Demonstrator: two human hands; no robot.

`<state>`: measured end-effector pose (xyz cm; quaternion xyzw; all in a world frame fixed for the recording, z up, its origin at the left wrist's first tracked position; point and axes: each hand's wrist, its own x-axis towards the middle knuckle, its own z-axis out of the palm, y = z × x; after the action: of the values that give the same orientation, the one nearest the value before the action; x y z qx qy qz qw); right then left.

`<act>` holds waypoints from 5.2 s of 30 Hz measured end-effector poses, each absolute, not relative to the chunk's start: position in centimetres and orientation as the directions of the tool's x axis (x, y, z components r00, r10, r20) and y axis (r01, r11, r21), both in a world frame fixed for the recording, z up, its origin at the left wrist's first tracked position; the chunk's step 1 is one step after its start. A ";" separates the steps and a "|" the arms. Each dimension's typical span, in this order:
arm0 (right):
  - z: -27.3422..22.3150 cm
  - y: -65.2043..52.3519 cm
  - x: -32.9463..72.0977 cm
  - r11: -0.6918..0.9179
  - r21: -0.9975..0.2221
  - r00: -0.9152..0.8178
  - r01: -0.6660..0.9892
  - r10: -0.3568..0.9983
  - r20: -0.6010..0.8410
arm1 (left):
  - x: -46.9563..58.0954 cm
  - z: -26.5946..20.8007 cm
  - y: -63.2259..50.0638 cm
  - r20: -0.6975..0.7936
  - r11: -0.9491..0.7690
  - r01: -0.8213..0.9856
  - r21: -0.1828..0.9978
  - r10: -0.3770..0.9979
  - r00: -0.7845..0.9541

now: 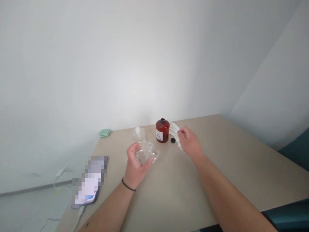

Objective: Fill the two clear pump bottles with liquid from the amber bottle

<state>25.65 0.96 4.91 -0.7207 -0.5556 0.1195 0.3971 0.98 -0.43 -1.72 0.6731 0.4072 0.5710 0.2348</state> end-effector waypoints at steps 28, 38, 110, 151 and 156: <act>2.3 2.9 25.6 -0.112 -0.086 0.125 0.990 0.976 0.179 | 0.0 -1.6 1.4 0.210 -0.132 -0.243 0.961 0.920 0.330; 1.8 4.5 26.6 -0.180 -0.137 0.212 0.974 0.939 0.272 | 0.2 -1.2 1.2 0.206 -0.139 -0.217 0.966 0.924 0.323; 4.7 0.1 23.9 0.471 -0.709 -0.114 0.525 0.865 0.489 | 0.0 -1.5 0.7 0.354 -0.379 -0.004 0.925 0.862 0.363; -0.8 1.0 18.3 0.325 -0.942 -0.166 0.080 0.937 0.308 | 0.3 -1.7 1.4 0.296 -0.356 0.051 0.933 0.840 0.455; -1.0 1.0 17.9 0.303 -0.948 -0.121 0.097 0.949 0.291 | 0.2 -1.9 1.3 0.326 -0.415 0.101 0.904 0.823 0.465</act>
<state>17.93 1.04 -1.00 -0.4199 -0.6230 0.4151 0.5131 0.22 1.28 -1.89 0.7340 0.3148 0.4105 0.4400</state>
